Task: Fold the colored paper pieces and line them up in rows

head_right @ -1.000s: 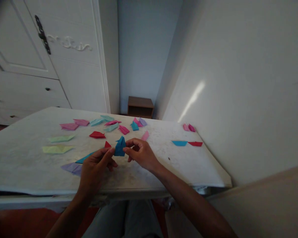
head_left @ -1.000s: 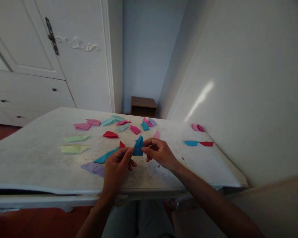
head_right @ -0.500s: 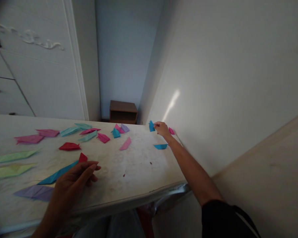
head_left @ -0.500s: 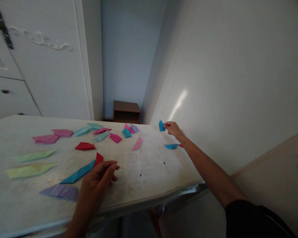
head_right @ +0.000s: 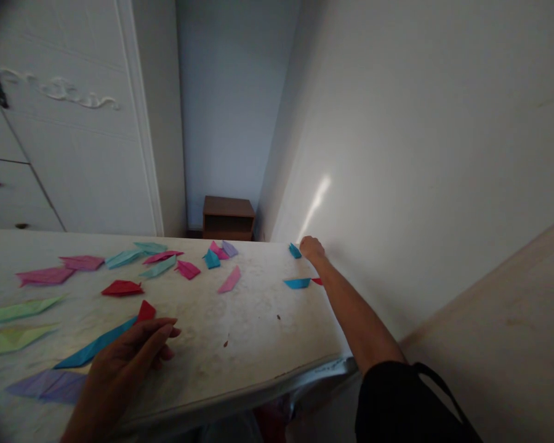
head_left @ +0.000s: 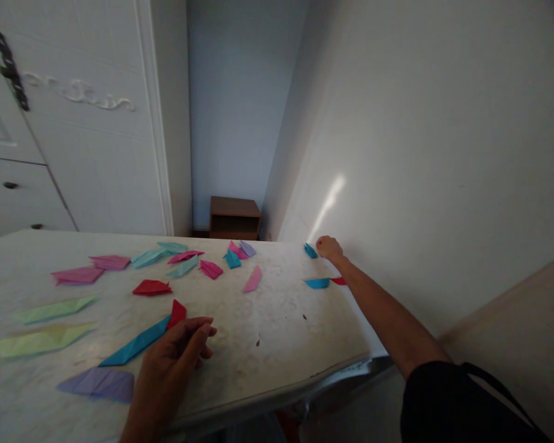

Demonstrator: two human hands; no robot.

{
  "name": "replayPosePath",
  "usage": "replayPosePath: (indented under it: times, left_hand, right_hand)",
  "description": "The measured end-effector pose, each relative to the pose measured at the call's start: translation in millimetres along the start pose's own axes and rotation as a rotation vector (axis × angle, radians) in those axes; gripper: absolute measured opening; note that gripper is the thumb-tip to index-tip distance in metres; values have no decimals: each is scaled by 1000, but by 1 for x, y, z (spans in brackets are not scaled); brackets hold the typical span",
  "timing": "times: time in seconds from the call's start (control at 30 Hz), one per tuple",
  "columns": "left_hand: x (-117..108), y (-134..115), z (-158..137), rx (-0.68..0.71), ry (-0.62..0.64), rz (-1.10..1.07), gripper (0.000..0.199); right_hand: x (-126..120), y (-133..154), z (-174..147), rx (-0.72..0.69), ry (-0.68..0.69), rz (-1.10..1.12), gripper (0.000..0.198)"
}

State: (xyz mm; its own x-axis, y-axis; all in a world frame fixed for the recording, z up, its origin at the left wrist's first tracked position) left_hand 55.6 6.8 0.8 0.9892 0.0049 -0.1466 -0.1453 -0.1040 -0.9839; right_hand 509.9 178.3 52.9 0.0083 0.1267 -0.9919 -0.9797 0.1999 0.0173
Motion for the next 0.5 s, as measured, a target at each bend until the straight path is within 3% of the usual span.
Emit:
replayPosePath:
  times: [0.23,0.5]
  left_hand:
    - [-2,-5,-4,-24,-40,-8,46]
    - [-2,-6,-3,-4,-39,19,42]
  right_hand:
    - [17,29,-13,-320,92,-73,39]
    - [29,29,-6,-401,188,-107,43]
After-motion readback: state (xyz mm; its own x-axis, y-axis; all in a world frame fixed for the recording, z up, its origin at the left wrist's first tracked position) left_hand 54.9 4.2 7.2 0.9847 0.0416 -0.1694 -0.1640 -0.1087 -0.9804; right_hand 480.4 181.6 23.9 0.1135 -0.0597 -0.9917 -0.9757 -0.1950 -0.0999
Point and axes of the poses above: each hand's wrist, its own z-axis towards the middle knuckle, its own x-axis out of the palm, y = z × x, the point moved 10 cm from there along z, towards the middle knuckle, and after that the axes turned 10 degrees about -x, right-handed, at the moved point
